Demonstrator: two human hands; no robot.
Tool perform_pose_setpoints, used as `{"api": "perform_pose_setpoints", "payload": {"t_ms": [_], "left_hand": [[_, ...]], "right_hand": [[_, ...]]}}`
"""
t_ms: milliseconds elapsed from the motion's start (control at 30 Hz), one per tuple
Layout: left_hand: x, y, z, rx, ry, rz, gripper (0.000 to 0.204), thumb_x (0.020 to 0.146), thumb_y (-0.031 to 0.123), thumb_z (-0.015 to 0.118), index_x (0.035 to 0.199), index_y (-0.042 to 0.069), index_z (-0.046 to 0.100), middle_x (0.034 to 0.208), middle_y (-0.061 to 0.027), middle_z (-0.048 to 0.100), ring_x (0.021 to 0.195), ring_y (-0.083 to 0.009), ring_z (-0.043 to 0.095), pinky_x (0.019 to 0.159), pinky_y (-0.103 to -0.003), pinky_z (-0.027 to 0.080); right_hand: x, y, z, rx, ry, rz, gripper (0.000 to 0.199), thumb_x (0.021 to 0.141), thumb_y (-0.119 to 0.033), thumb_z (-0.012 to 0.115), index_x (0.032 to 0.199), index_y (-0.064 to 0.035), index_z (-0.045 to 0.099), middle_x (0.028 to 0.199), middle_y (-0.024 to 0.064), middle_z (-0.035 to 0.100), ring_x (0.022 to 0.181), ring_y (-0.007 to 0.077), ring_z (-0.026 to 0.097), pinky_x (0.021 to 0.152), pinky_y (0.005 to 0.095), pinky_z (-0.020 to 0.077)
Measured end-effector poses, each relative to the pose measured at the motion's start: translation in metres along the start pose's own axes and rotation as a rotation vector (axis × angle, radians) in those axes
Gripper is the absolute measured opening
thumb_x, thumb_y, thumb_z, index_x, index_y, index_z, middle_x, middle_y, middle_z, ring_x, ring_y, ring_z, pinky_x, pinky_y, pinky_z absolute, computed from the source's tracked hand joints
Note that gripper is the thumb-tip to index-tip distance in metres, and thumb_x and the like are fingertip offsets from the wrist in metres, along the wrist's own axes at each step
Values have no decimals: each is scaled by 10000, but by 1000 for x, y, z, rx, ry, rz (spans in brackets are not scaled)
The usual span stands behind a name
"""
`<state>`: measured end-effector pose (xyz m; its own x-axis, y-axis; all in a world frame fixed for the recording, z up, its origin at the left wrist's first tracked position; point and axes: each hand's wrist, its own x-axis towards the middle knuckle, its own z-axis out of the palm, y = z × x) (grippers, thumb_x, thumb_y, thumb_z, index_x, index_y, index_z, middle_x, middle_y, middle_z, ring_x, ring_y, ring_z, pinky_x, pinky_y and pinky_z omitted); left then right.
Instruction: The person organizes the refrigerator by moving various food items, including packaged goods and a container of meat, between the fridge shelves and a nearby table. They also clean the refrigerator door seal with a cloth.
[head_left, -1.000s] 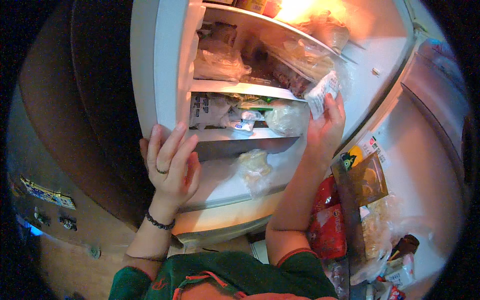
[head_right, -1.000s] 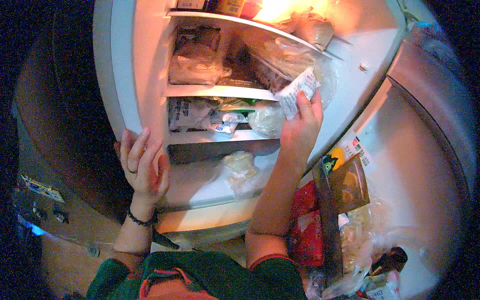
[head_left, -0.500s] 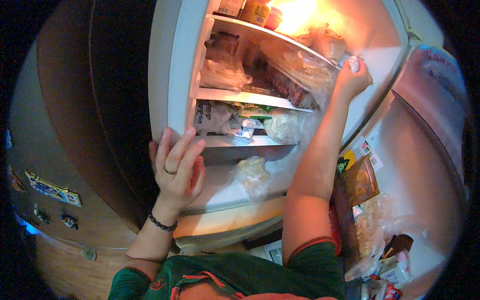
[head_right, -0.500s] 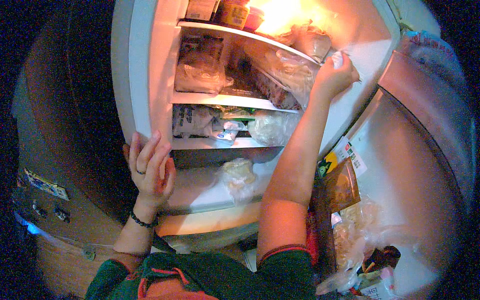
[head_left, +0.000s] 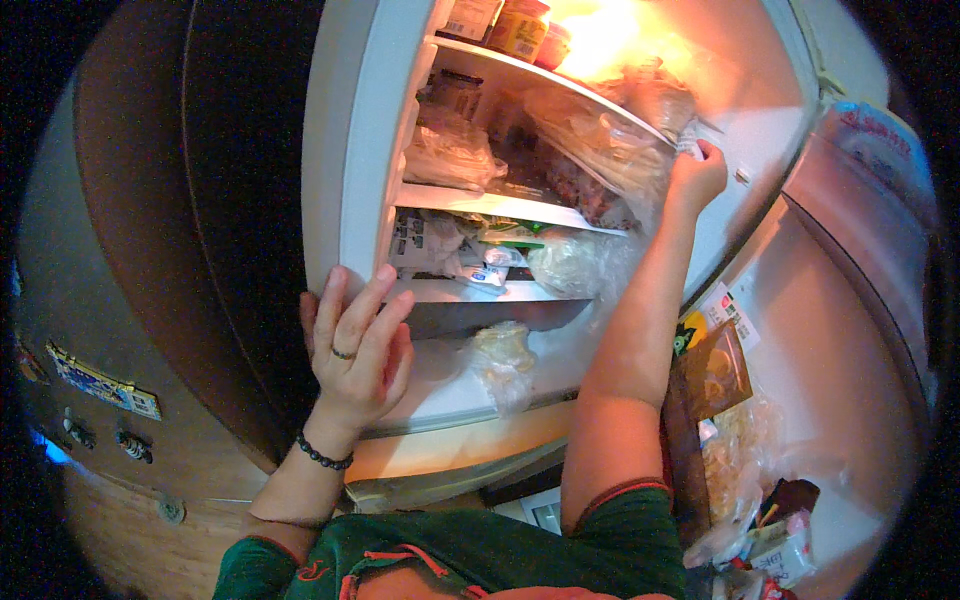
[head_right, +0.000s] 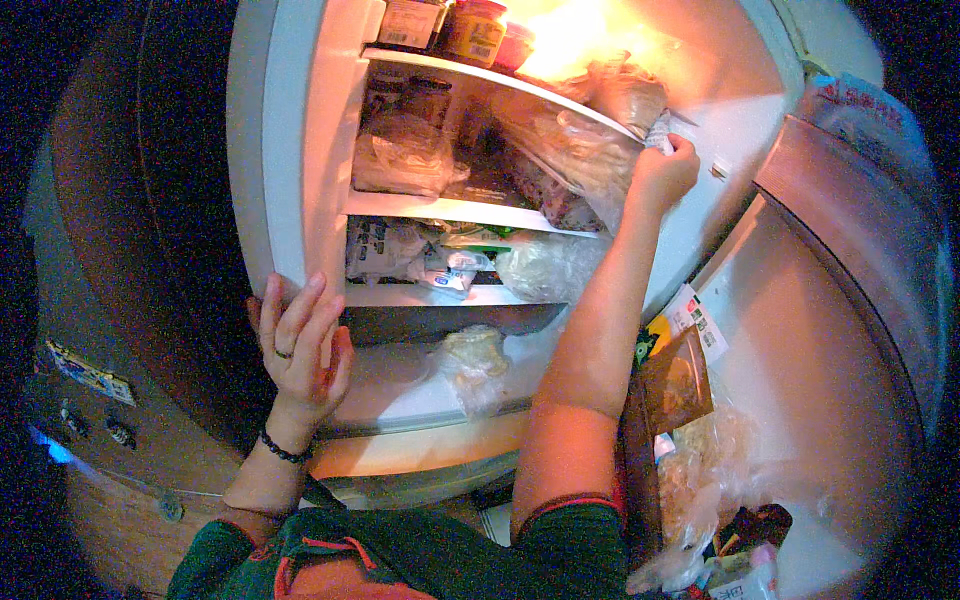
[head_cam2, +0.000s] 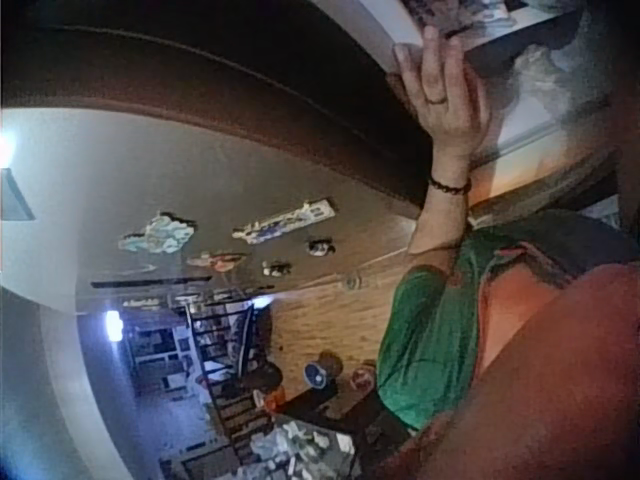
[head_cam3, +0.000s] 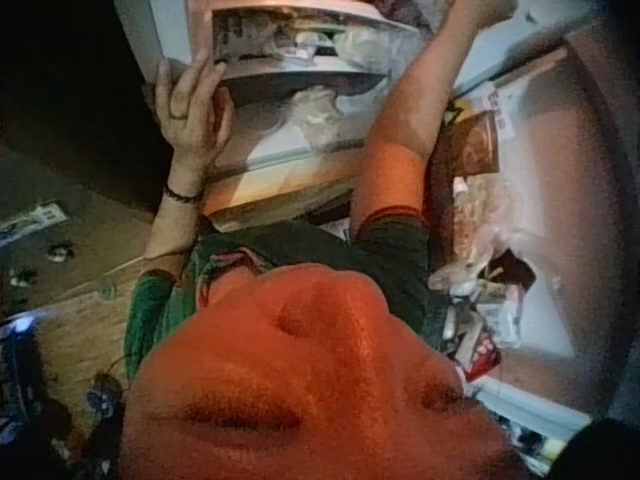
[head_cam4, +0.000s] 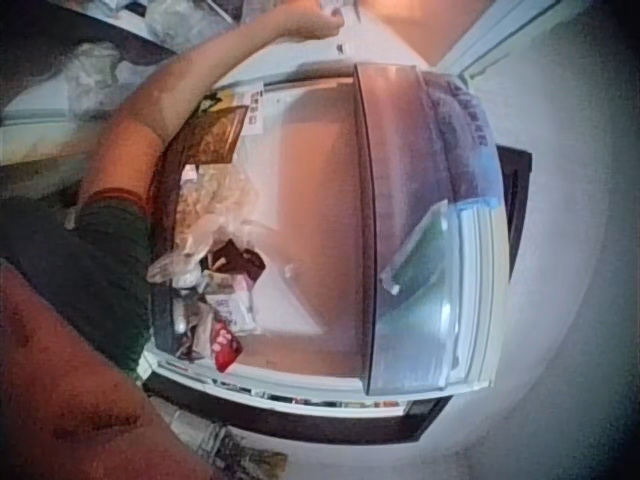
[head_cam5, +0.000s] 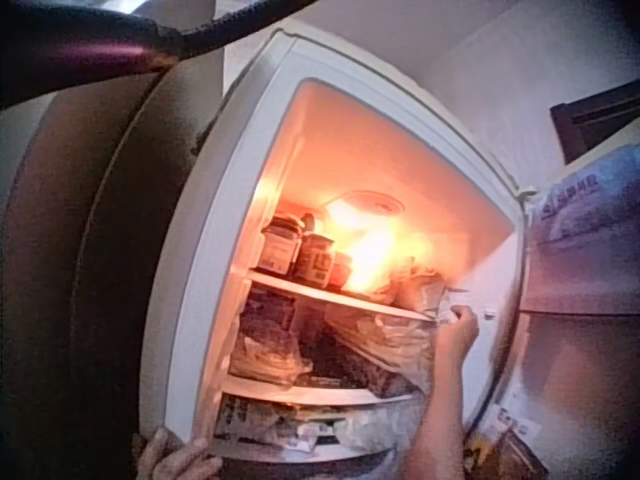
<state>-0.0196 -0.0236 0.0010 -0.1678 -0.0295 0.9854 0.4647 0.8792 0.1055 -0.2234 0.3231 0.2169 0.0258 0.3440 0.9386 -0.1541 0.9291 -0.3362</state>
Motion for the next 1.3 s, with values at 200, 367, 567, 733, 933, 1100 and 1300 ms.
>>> {"api": "perform_pose_setpoints", "payload": {"t_ms": [200,367,567,733,933,1100,1300], "left_hand": [[-2,-4,2,-15,19,22,409,700,66,651,1100,142,613,1259,-30,540,1250,-320,387,1092,-460,178],[0,-3,-3,-20,13,13,407,697,65,653,1095,144,611,1254,-29,545,1246,-316,393,1091,-460,178],[-1,-7,-4,-5,9,11,407,698,68,653,1096,142,609,1242,-31,554,1238,-317,402,1089,-458,181],[1,-7,-7,-11,12,25,409,694,59,649,1093,138,609,1240,-33,554,1238,-319,402,1088,-458,189],[-1,-9,-6,-11,3,20,413,690,51,648,1092,138,609,1244,-32,551,1236,-314,406,1080,-463,200],[-2,-10,-3,-34,-2,61,375,723,69,608,1093,128,609,1244,-65,544,1279,-355,348,1092,-488,172],[-3,-10,-8,-3,-7,65,343,738,68,598,1077,120,617,1245,-64,548,1278,-346,357,1100,-474,159]], "right_hand": [[1,-30,-22,251,252,-8,229,708,-46,646,919,23,590,941,173,591,874,344,565,795,398,466],[-1,-81,-47,611,279,-77,247,731,-15,658,950,50,563,936,127,583,847,229,574,763,327,479],[2,-156,-14,910,-91,-166,263,717,-3,692,965,22,607,904,80,615,813,156,580,734,258,477],[23,-210,17,802,-103,-219,257,665,-122,727,876,4,651,765,81,648,706,153,602,650,281,489],[50,-255,99,1038,-192,-126,110,760,-131,632,797,-29,616,668,85,618,589,154,569,538,275,466],[73,-269,133,654,-528,-183,113,776,-181,634,872,-124,653,666,17,643,570,140,590,486,254,437],[60,-275,120,1021,-857,115,182,742,-188,700,842,-43,655,702,53,629,616,156,578,573,290,465]]}}
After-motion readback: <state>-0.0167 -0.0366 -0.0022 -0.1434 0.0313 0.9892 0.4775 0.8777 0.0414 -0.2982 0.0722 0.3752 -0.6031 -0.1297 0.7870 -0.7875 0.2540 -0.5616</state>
